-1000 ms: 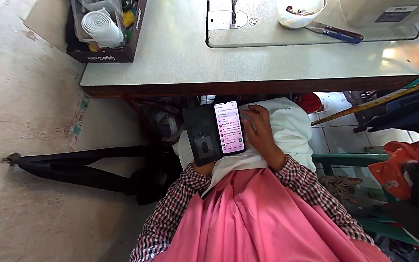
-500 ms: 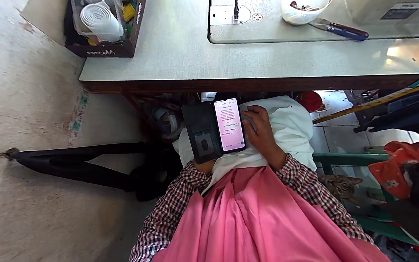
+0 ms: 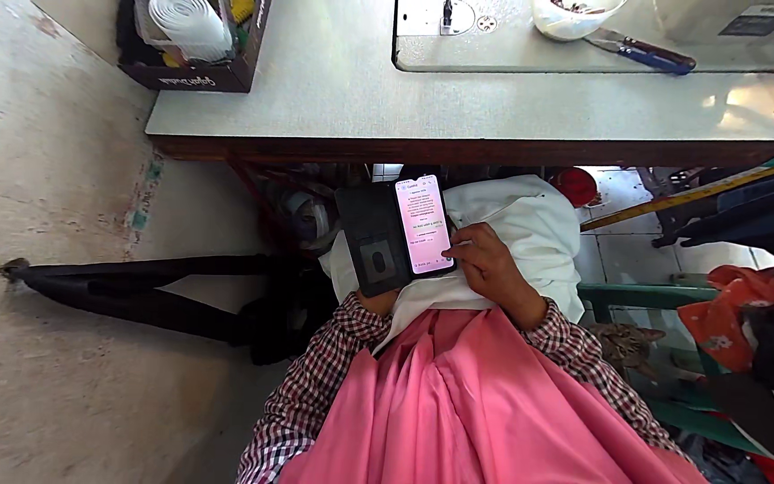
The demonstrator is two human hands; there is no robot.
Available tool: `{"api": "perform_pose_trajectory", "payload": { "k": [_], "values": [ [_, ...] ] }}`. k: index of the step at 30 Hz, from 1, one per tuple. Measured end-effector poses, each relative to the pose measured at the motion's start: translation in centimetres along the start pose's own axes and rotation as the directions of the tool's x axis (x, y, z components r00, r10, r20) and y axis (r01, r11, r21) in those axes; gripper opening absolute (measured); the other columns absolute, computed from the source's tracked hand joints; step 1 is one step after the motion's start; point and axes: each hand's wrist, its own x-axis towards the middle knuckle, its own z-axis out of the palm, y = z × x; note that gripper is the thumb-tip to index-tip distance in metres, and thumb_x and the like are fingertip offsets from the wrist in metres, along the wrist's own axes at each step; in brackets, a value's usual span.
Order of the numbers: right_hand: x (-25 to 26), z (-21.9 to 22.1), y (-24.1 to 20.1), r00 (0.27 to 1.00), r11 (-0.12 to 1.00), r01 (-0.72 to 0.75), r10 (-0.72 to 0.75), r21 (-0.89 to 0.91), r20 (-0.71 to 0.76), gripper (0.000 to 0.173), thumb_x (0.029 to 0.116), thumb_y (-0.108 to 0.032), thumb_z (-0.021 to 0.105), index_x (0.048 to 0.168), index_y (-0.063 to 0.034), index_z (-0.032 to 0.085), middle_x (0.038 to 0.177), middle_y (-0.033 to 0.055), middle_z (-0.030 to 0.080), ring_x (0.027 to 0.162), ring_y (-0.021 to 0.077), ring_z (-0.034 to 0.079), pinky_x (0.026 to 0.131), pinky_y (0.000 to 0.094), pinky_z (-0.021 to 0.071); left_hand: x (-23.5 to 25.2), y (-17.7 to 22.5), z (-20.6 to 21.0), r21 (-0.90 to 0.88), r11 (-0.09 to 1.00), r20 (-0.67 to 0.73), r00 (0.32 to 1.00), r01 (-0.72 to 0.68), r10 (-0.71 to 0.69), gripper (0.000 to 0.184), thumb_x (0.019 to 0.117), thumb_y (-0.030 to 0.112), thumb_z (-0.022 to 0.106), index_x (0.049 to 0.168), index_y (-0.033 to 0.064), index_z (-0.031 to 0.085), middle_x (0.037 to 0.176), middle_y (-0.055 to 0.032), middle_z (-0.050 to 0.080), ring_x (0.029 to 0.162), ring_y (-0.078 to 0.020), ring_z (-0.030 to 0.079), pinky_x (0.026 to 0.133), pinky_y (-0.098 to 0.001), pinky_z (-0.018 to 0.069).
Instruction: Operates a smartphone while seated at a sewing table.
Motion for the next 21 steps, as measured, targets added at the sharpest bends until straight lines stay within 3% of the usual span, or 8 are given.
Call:
{"api": "perform_pose_trajectory", "payload": {
  "k": [2, 4, 7, 10, 15, 18, 21],
  "values": [
    [-0.1, 0.1, 0.0, 1.0, 1.0, 0.025, -0.025, -0.007, 0.018, 0.023, 0.0879, 0.0, 0.055, 0.091, -0.0031, 0.078, 0.1, 0.0165, 0.071, 0.104, 0.0302, 0.065, 0.095, 0.0378, 0.0524, -0.1, 0.3, 0.1, 0.067, 0.998, -0.009, 1.0, 0.009, -0.009, 0.023, 0.1025, -0.002, 0.026, 0.104, -0.0016, 0.049, 0.082, 0.0, 0.058, 0.077, -0.0017, 0.059, 0.071, -0.0203, 0.0516],
    [-0.1, 0.1, -0.2, 0.999, 0.999, 0.033, -0.032, -0.017, 0.037, 0.024, 0.0871, 0.0, 0.056, 0.091, -0.0035, 0.079, 0.098, 0.0158, 0.07, 0.102, 0.0296, 0.065, 0.092, 0.0376, 0.0531, 0.0, 0.0, 0.0, 0.055, 0.998, -0.013, 1.0, -0.017, 0.018, 0.022, 0.1015, 0.0, 0.026, 0.102, 0.0018, 0.048, 0.08, 0.0026, 0.059, 0.077, 0.0002, 0.06, 0.071, -0.0197, 0.0521],
    [-0.4, 0.1, -0.3, 0.998, 0.999, 0.03, -0.028, -0.033, 0.049, 0.024, 0.087, 0.001, 0.056, 0.091, -0.0041, 0.079, 0.096, 0.0153, 0.07, 0.099, 0.029, 0.065, 0.091, 0.0375, 0.0534, 0.0, 0.3, -0.2, 0.232, 0.971, 0.002, 0.999, -0.052, 0.053, 0.013, 0.0948, -0.009, 0.042, 0.103, -0.0068, 0.051, 0.082, -0.0007, 0.061, 0.079, 0.001, 0.061, 0.074, -0.0171, 0.0515],
    [-0.5, 0.1, -0.2, 0.999, 0.999, 0.026, -0.024, -0.041, 0.048, 0.024, 0.0871, 0.0, 0.056, 0.09, -0.0046, 0.079, 0.095, 0.0146, 0.07, 0.099, 0.0282, 0.065, 0.09, 0.0364, 0.0534, -0.1, 0.4, 0.4, 0.133, 0.991, -0.045, 0.999, 0.008, -0.002, 0.02, 0.1023, -0.002, 0.028, 0.103, 0.0003, 0.048, 0.081, 0.0006, 0.058, 0.077, -0.0002, 0.059, 0.071, -0.0193, 0.0515],
    [-0.5, 0.2, -0.2, 0.998, 0.999, 0.027, -0.025, -0.032, 0.056, 0.023, 0.0868, 0.0, 0.056, 0.09, -0.0046, 0.079, 0.094, 0.0145, 0.069, 0.097, 0.0282, 0.065, 0.089, 0.0373, 0.0534, 0.3, 0.3, -0.5, 0.213, 0.976, 0.06, 0.998, -0.033, 0.021, 0.014, 0.0951, -0.009, 0.04, 0.099, -0.0012, 0.051, 0.078, 0.0023, 0.061, 0.075, -0.0002, 0.061, 0.071, -0.0192, 0.0521],
    [-0.6, 0.2, -0.2, 0.998, 0.999, 0.024, -0.022, -0.032, 0.06, 0.024, 0.0866, 0.0, 0.056, 0.089, -0.0047, 0.079, 0.093, 0.0143, 0.069, 0.096, 0.028, 0.065, 0.088, 0.0376, 0.0532, 0.2, 0.7, -0.3, 0.315, 0.948, 0.049, 0.999, -0.032, 0.018, 0.012, 0.0941, -0.01, 0.043, 0.1, -0.0028, 0.051, 0.078, 0.0011, 0.061, 0.075, 0.0005, 0.061, 0.071, -0.0182, 0.0518],
    [-0.6, 0.2, -0.1, 0.998, 0.999, 0.031, -0.03, -0.027, 0.063, 0.024, 0.0865, 0.0, 0.055, 0.087, -0.0046, 0.079, 0.09, 0.0137, 0.069, 0.094, 0.0284, 0.065, 0.086, 0.0385, 0.0533, 0.3, 1.3, -0.2, 0.589, 0.808, 0.065, 0.998, -0.02, -0.023, 0.015, 0.0938, -0.011, 0.051, 0.109, -0.0132, 0.051, 0.088, -0.0069, 0.06, 0.083, -0.0009, 0.058, 0.077, -0.0172, 0.0484]
  ]
}}
